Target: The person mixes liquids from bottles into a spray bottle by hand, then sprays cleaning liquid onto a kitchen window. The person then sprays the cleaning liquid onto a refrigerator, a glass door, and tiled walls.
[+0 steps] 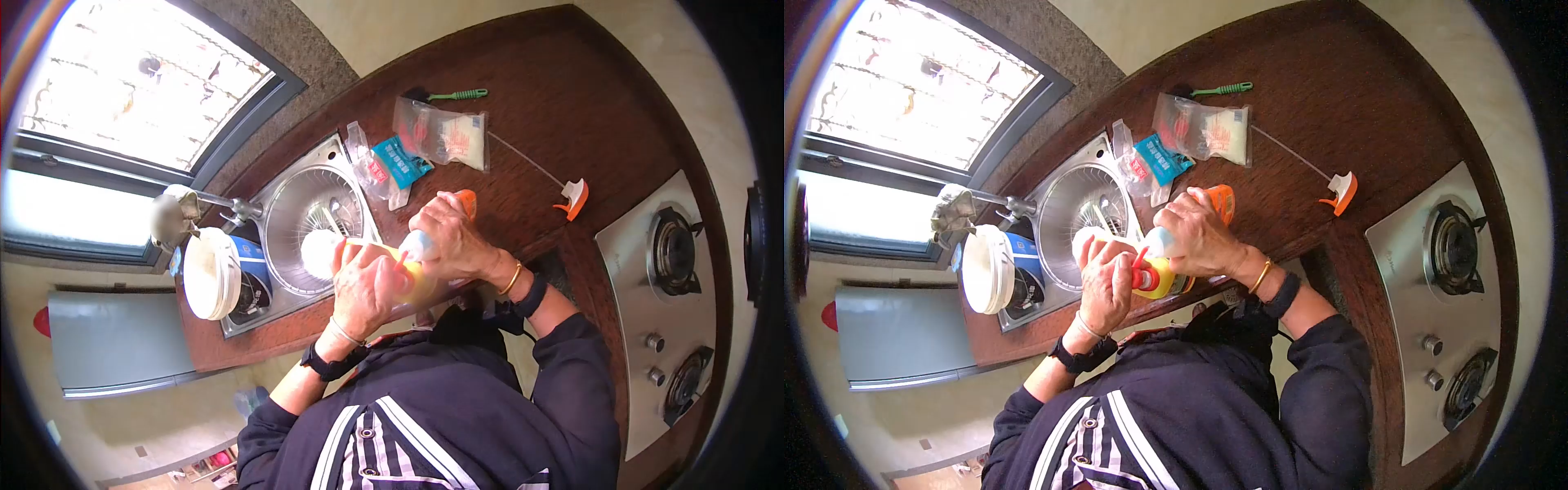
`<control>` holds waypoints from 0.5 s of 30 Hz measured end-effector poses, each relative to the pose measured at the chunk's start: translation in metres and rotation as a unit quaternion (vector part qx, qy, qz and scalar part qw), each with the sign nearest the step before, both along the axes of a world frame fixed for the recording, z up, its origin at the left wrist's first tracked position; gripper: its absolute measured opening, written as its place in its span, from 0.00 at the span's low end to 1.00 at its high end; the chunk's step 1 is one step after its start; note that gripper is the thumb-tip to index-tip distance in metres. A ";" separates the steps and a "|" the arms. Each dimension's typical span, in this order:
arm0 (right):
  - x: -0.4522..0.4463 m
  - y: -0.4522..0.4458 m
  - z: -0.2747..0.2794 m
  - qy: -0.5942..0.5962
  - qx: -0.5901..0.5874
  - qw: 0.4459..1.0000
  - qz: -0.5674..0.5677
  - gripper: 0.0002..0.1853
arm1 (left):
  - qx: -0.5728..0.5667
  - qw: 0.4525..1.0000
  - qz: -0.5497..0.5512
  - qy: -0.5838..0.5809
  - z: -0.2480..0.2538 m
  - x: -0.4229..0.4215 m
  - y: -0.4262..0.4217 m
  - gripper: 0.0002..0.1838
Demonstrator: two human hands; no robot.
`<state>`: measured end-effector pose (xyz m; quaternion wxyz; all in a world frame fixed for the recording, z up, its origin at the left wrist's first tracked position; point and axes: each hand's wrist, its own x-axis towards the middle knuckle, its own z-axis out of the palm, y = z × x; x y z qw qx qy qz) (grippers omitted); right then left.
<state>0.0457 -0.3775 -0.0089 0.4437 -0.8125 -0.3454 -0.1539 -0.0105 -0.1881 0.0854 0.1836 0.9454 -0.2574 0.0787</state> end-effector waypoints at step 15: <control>-0.004 -0.006 -0.003 0.005 0.004 1.000 0.008 0.23 | 0.022 0.999 -0.028 0.014 0.010 0.004 -0.010 0.09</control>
